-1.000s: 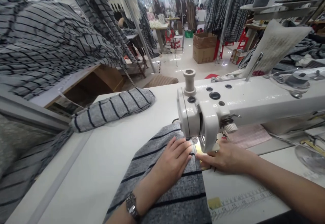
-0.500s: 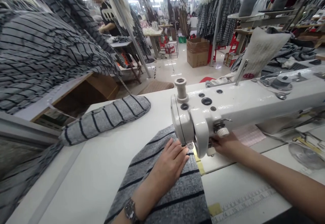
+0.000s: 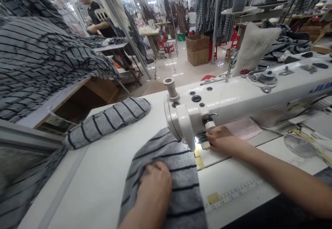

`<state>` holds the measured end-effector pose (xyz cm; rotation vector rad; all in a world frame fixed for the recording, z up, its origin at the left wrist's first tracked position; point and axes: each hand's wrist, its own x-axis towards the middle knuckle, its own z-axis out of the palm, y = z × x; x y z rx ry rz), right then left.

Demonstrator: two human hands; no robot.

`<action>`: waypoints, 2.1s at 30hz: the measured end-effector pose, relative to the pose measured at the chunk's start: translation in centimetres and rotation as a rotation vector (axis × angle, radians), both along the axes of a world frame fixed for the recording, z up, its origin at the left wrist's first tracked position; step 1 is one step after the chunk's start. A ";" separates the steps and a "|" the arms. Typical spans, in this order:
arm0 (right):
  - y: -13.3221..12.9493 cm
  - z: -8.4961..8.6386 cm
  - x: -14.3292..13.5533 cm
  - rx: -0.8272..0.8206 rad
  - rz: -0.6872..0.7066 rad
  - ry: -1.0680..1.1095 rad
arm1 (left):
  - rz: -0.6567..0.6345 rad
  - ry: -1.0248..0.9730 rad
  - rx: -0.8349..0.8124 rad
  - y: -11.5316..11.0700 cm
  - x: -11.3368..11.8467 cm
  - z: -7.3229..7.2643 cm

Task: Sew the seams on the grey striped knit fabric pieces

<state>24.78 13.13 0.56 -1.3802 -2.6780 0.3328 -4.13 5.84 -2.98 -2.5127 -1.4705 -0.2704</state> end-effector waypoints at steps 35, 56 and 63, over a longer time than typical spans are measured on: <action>0.6 -0.1 2.6 0.165 0.035 -0.031 | -0.286 -0.313 -0.028 3.3 4.7 0.9; 0.0 -0.2 2.0 0.160 0.070 -0.061 | -0.255 -0.366 0.071 2.9 6.1 1.0; 0.4 -0.8 2.3 0.045 0.052 -0.047 | -0.294 -0.435 0.111 3.0 5.9 0.2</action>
